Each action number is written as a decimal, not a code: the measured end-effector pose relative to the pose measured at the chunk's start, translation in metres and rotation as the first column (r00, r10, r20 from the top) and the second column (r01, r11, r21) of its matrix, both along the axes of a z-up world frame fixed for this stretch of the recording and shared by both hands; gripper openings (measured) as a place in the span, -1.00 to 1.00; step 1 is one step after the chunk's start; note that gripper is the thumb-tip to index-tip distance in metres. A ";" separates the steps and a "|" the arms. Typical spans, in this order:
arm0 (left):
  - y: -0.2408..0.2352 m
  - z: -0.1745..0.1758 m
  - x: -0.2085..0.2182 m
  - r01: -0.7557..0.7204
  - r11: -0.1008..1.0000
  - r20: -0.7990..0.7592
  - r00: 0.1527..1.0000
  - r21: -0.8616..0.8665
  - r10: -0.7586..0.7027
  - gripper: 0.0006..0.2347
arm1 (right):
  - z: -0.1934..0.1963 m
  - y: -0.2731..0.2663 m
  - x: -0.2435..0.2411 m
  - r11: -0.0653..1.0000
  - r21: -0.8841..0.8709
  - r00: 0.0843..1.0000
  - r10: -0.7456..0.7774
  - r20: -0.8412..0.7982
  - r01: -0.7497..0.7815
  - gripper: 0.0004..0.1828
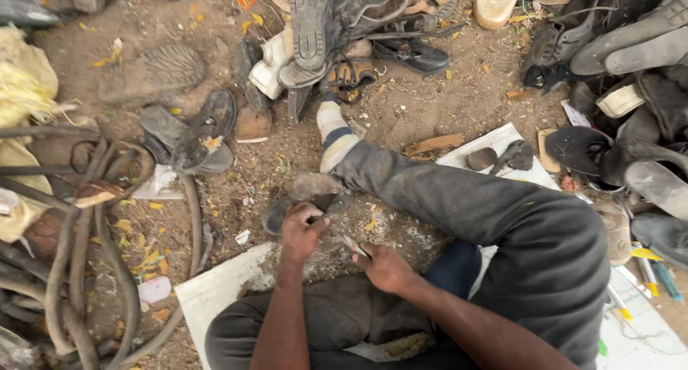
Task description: The person sits on the ground and uses a knife to cut and scrape the sole and edges of a black shoe. They then pick up a white shoe and continue cutting and scraping its sole and edges with the same knife.
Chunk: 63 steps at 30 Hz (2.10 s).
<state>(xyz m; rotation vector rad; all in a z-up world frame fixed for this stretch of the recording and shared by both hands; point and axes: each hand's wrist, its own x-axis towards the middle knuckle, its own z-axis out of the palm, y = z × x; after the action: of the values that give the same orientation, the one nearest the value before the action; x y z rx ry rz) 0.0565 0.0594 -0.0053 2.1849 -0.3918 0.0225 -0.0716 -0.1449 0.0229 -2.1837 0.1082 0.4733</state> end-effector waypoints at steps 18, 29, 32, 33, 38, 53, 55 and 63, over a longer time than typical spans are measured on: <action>0.016 -0.053 0.013 -0.245 0.698 -0.288 0.956 -0.672 0.059 -0.89 | -0.018 0.023 0.031 0.988 0.084 0.990 -0.123 -0.070 0.129 -0.58; 0.015 -0.051 0.019 -0.335 0.497 -0.351 0.934 -0.801 0.065 -0.89 | -0.006 0.072 0.043 0.962 0.200 0.982 -0.186 -0.016 0.185 -0.60; 0.012 -0.057 0.020 -0.330 0.469 -0.339 0.938 -0.819 0.067 -0.90 | -0.013 0.074 0.049 0.967 0.160 0.973 -0.213 0.085 0.198 -0.67; 0.014 -0.059 0.016 -0.323 0.484 -0.327 0.942 -0.813 0.079 -0.90 | -0.016 0.078 0.049 0.974 0.135 0.978 -0.193 0.083 0.181 -0.68; 0.015 -0.047 0.026 -0.313 0.489 -0.287 0.949 -0.814 0.130 -0.88 | -0.012 0.090 0.054 0.958 0.128 0.947 -0.275 0.165 0.256 -0.68; -0.041 -0.016 -0.026 -0.532 0.718 -0.494 0.818 -0.449 0.297 -0.80 | -0.032 0.032 -0.011 0.993 0.037 0.990 -0.110 -0.086 0.114 -0.67; -0.050 0.005 -0.031 -0.385 0.911 -0.387 0.870 -0.146 0.306 -0.76 | -0.035 0.000 -0.005 0.999 0.002 0.999 0.054 -0.009 -0.054 -0.70; -0.010 0.015 -0.032 0.016 0.989 -0.098 0.995 -0.149 -0.031 -0.80 | -0.033 0.025 0.013 0.997 0.032 0.995 -0.068 -0.080 0.070 -0.64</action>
<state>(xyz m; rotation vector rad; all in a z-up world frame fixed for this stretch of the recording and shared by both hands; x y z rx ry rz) 0.0247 0.0496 0.0096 2.0259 -0.3476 -0.0685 -0.0584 -0.1196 -0.0102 -2.1203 0.2161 0.5180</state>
